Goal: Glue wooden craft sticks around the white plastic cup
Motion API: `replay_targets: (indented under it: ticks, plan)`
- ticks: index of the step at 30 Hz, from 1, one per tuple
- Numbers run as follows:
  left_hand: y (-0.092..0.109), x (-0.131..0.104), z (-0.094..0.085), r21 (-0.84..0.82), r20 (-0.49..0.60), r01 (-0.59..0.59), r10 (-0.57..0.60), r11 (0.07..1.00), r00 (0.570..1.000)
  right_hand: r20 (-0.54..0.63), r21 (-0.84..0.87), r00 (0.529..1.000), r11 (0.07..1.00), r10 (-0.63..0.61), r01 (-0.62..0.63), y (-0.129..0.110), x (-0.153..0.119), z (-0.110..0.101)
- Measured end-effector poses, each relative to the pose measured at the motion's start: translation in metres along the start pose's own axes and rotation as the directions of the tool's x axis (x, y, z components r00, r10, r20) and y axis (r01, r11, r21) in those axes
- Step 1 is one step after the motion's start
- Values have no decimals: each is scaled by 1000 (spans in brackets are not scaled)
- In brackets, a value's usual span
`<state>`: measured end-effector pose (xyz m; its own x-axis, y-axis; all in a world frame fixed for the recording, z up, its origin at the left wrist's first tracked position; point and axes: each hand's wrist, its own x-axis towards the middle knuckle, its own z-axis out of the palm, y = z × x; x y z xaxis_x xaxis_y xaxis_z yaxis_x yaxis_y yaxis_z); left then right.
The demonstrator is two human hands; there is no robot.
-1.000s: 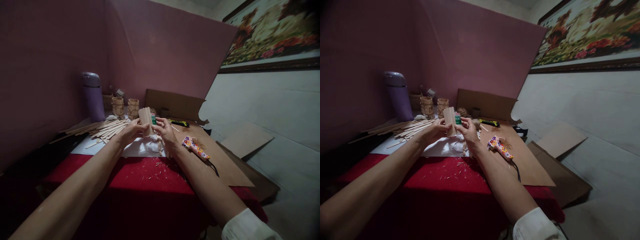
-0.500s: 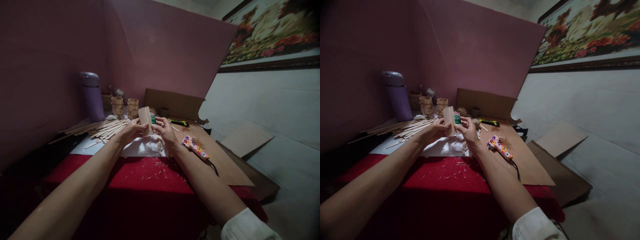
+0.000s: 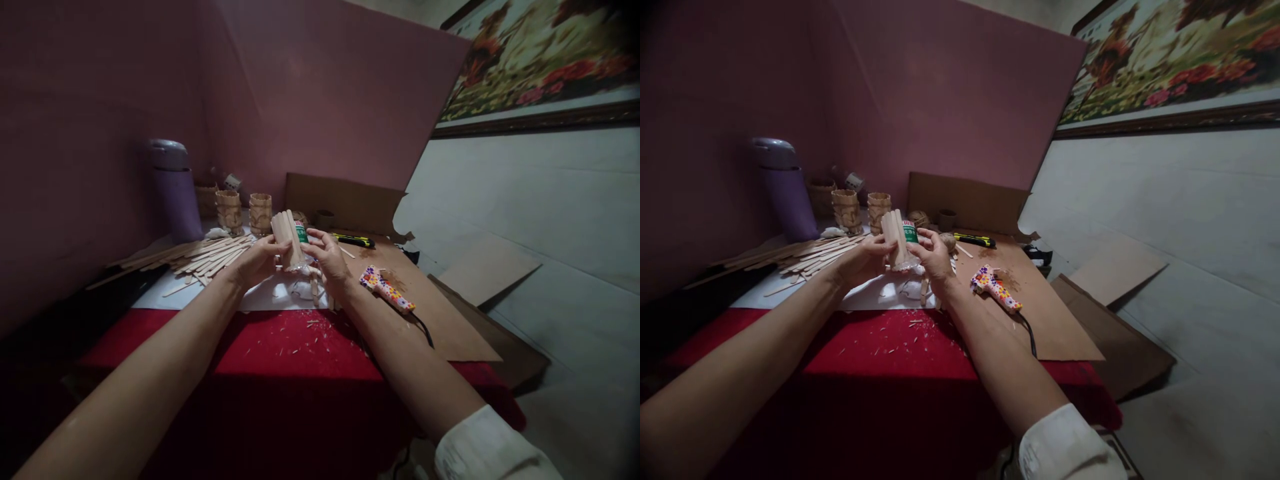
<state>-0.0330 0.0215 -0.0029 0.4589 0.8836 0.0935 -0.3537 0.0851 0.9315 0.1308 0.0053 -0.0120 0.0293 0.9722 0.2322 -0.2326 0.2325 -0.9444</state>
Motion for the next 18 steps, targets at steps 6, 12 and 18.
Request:
replay_targets:
  ticks: [6, 12, 18]
  plan:
    - [-1, 2, 3, -21, -7, -91, 91, 996, 996, 52, -80, 994, 992, -97, 101, 6, 3, -1]
    - [-2, 3, 4, -1, 22, -98, 98, 995, 995, 22, -45, 995, 994, -102, 103, 9, 3, -2]
    - [-4, 5, 2, -25, 39, -84, 85, 996, 996, 4, -4, 1000, 1000, -6, 6, 9, 4, -2]
